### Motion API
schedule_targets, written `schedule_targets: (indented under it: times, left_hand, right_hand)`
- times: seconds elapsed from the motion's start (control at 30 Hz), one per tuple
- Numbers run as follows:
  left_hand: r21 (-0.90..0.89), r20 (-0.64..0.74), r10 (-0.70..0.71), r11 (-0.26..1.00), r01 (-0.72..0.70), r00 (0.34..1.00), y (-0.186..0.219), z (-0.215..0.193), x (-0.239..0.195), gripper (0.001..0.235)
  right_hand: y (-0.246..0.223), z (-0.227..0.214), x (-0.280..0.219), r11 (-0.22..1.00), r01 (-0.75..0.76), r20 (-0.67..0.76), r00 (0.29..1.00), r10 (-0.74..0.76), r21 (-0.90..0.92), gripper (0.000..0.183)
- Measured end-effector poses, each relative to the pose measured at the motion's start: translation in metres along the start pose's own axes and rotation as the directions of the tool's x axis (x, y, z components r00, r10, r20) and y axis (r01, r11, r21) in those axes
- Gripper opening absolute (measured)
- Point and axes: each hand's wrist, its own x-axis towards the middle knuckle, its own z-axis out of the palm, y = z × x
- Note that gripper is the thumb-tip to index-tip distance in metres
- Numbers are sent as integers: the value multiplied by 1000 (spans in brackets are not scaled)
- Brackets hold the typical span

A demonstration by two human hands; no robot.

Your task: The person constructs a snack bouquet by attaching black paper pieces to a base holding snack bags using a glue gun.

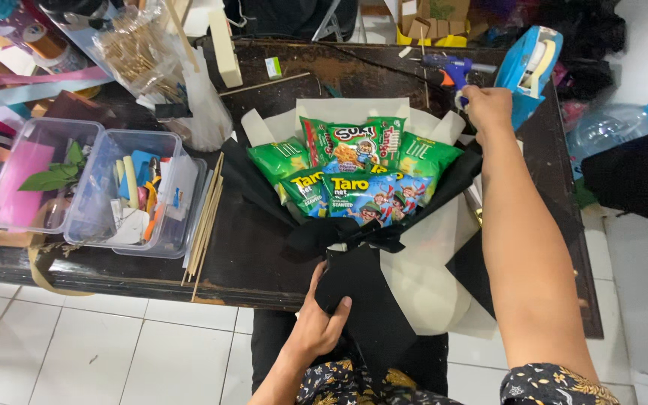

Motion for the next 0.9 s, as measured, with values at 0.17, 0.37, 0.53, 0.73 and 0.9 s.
schedule_targets:
  times: [0.17,0.37,0.53,0.73,0.9]
  left_hand:
    - [-24,-38,0,1000,-1,999,6,-1,-2,57]
    - [-48,-35,72,996,-73,997,0,0,-2,57]
    - [-4,-47,189,982,-190,981,1,0,-1,54]
    - [-17,-8,41,999,-41,999,31,-9,-7,57]
    - [-132,-69,-80,989,71,994,62,-20,-22,68]
  right_hand:
    - [10,2,15,906,226,8,971,-239,-357,73]
    - [25,-57,-34,699,691,-52,703,-709,-184,12]
    - [14,-113,-198,805,560,-32,824,-566,197,21]
    - [98,-82,-302,806,320,84,907,-412,498,19]
    - [118,-64,-354,635,200,154,876,-456,746,14]
